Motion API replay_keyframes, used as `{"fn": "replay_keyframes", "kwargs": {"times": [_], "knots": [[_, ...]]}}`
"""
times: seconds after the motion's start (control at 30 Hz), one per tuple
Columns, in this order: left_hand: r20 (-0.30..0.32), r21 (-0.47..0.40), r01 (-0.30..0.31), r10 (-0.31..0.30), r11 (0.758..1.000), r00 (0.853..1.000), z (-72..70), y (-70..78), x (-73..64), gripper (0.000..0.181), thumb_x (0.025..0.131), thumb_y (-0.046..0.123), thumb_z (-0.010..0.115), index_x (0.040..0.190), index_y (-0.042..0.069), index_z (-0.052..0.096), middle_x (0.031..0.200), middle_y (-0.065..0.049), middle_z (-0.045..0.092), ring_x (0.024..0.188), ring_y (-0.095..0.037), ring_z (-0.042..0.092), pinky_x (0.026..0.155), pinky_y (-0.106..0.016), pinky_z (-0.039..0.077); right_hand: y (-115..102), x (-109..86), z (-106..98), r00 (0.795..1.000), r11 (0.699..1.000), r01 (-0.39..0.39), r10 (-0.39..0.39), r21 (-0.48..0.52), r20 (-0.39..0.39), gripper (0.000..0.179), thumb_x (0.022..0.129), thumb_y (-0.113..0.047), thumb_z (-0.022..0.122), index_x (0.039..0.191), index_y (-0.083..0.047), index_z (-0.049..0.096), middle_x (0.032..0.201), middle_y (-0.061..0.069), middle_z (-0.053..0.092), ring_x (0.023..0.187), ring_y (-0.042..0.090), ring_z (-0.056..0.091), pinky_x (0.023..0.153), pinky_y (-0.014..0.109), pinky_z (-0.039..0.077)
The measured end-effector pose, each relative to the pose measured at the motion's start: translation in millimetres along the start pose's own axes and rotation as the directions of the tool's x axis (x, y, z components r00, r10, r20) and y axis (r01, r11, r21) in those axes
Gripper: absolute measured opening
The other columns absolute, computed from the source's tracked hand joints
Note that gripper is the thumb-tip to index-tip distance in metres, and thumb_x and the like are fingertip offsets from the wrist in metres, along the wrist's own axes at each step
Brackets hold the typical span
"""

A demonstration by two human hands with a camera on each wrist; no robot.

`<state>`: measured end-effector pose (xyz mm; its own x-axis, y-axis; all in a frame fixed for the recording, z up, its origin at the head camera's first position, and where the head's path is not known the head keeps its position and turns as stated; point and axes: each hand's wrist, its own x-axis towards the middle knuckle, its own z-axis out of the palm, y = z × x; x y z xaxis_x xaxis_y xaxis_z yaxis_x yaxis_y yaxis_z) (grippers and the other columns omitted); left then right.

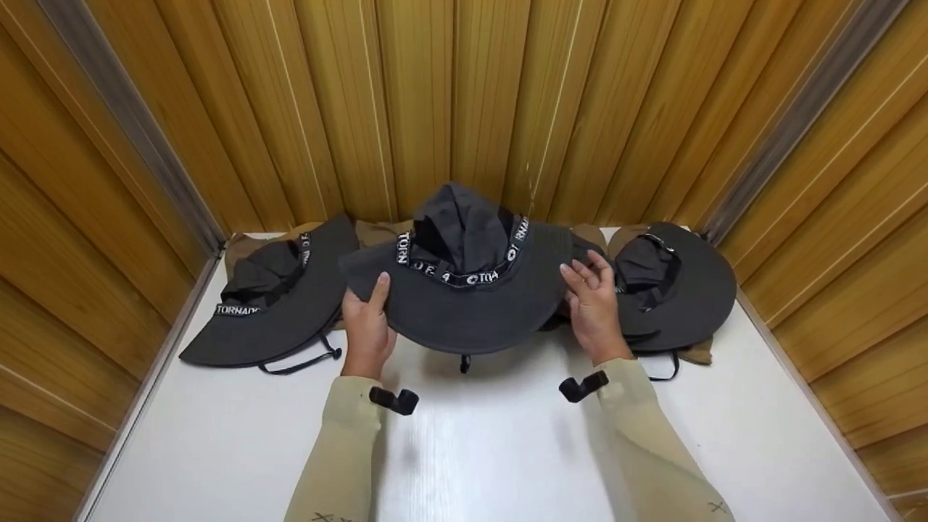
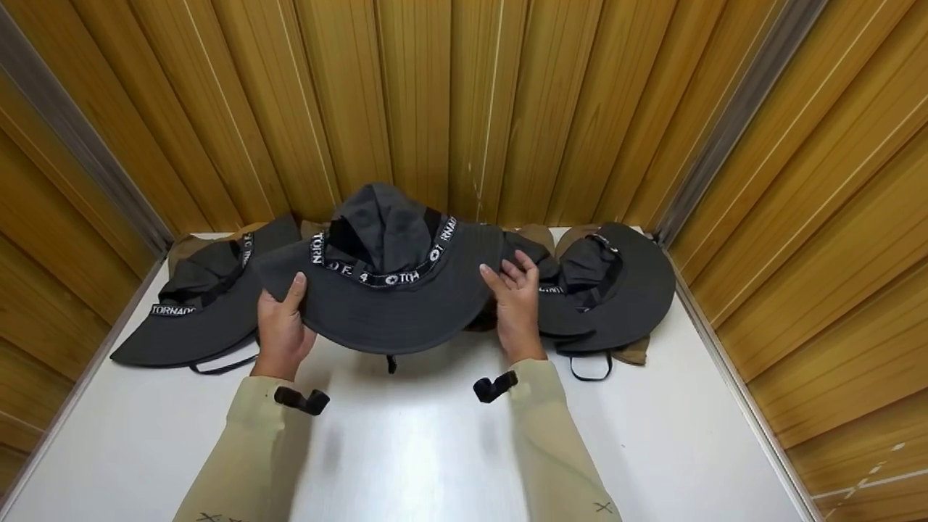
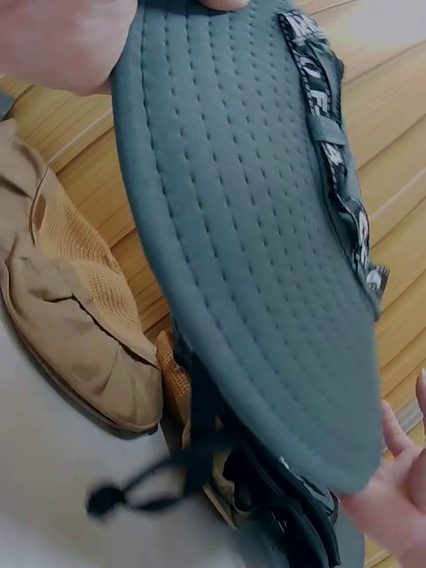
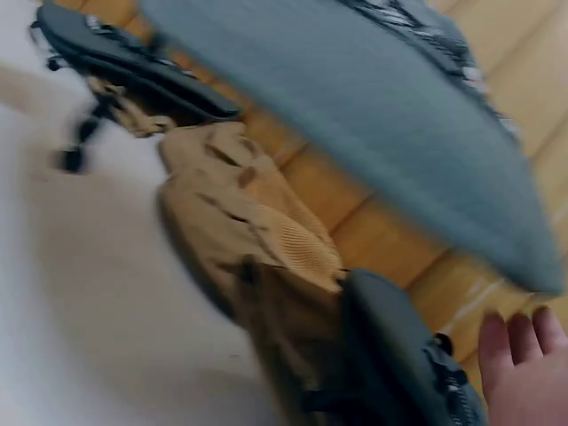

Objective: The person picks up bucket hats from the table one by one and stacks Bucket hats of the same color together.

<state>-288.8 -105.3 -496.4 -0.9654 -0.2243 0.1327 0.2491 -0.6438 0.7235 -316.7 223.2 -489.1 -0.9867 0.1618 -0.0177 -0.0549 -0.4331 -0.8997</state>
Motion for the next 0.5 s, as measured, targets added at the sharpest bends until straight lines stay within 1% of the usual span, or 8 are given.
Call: {"fn": "replay_keyframes", "kwargs": {"times": [0.07, 0.13, 0.2, 0.23, 0.3, 0.4, 0.43, 0.5], "knots": [[0.035, -0.002, 0.012, -0.012, 1.000, 0.999, -0.6, 2.6, -1.7, 0.051, 0.108, 0.011, 0.051, 0.154, 0.012, 0.031, 0.149, -0.012, 0.049, 0.133, -0.017, 0.058, 0.114, -0.033, 0.046, -8, 3.7, -5, 0.999, 0.998, -0.044, 0.043, 0.042, 0.027, 0.072, 0.101, -0.011, 0.064, 0.159, -0.020, 0.023, 0.152, 0.011, 0.038, 0.135, 0.020, 0.045, 0.114, 0.036, 0.038], [0.061, -0.006, 0.023, -0.023, 1.000, 0.998, -2.3, 4.2, -2.6, 0.054, 0.108, 0.012, 0.050, 0.157, 0.016, 0.027, 0.153, -0.011, 0.046, 0.136, -0.018, 0.056, 0.114, -0.033, 0.046, -14, 6.8, -10, 0.993, 0.992, -0.103, 0.098, 0.078, 0.067, 0.075, 0.103, -0.013, 0.061, 0.163, -0.022, 0.018, 0.163, 0.014, 0.028, 0.144, 0.024, 0.038, 0.119, 0.039, 0.035], [0.083, -0.014, 0.032, -0.030, 0.999, 0.996, -4.5, 5.1, -3.2, 0.058, 0.108, 0.012, 0.050, 0.159, 0.021, 0.023, 0.157, -0.010, 0.042, 0.140, -0.020, 0.053, 0.114, -0.033, 0.046, -18, 9.3, -13, 0.982, 0.982, -0.165, 0.154, 0.097, 0.108, 0.075, 0.104, -0.016, 0.059, 0.165, -0.021, 0.015, 0.170, 0.012, 0.018, 0.150, 0.026, 0.032, 0.120, 0.038, 0.035], [0.094, -0.017, 0.031, -0.029, 0.999, 0.995, -5.6, 5.3, -3.3, 0.061, 0.108, 0.012, 0.050, 0.160, 0.022, 0.021, 0.159, -0.010, 0.040, 0.141, -0.021, 0.051, 0.115, -0.034, 0.046, -19, 10.2, -14, 0.976, 0.976, -0.192, 0.180, 0.100, 0.121, 0.074, 0.105, -0.017, 0.058, 0.165, -0.019, 0.015, 0.171, 0.011, 0.016, 0.150, 0.025, 0.032, 0.119, 0.037, 0.036], [0.119, -0.022, 0.030, -0.027, 0.999, 0.993, -7.7, 5.3, -4.0, 0.064, 0.107, 0.012, 0.051, 0.161, 0.025, 0.019, 0.160, -0.010, 0.039, 0.143, -0.024, 0.050, 0.115, -0.036, 0.046, -20, 11.1, -16, 0.967, 0.970, -0.227, 0.214, 0.086, 0.137, 0.071, 0.106, -0.020, 0.057, 0.165, -0.015, 0.017, 0.171, 0.010, 0.018, 0.147, 0.025, 0.035, 0.114, 0.034, 0.039], [0.151, -0.046, 0.030, -0.023, 0.998, 0.988, -10.2, 5.4, -6.1, 0.064, 0.107, 0.011, 0.051, 0.161, 0.029, 0.020, 0.158, -0.011, 0.040, 0.140, -0.025, 0.053, 0.113, -0.038, 0.047, -19, 10.6, -18, 0.958, 0.967, -0.255, 0.248, 0.031, 0.141, 0.070, 0.106, -0.025, 0.058, 0.164, -0.012, 0.021, 0.163, 0.008, 0.032, 0.134, 0.019, 0.044, 0.106, 0.030, 0.042], [0.159, -0.056, 0.033, -0.024, 0.998, 0.987, -11.0, 5.4, -7.2, 0.063, 0.107, 0.011, 0.050, 0.160, 0.030, 0.021, 0.157, -0.011, 0.041, 0.138, -0.024, 0.055, 0.112, -0.038, 0.048, -18, 9.8, -18, 0.956, 0.965, -0.261, 0.255, 0.022, 0.146, 0.070, 0.106, -0.027, 0.058, 0.164, -0.013, 0.021, 0.159, 0.006, 0.037, 0.131, 0.018, 0.045, 0.105, 0.031, 0.042], [0.182, -0.074, 0.045, -0.031, 0.996, 0.983, -12.2, 5.5, -9.5, 0.062, 0.108, 0.008, 0.049, 0.158, 0.034, 0.023, 0.155, -0.011, 0.042, 0.134, -0.022, 0.058, 0.110, -0.037, 0.050, -16, 8.2, -20, 0.943, 0.959, -0.282, 0.273, 0.017, 0.190, 0.070, 0.106, -0.030, 0.055, 0.164, -0.014, 0.020, 0.153, 0.002, 0.041, 0.129, 0.016, 0.046, 0.106, 0.031, 0.041]]}}
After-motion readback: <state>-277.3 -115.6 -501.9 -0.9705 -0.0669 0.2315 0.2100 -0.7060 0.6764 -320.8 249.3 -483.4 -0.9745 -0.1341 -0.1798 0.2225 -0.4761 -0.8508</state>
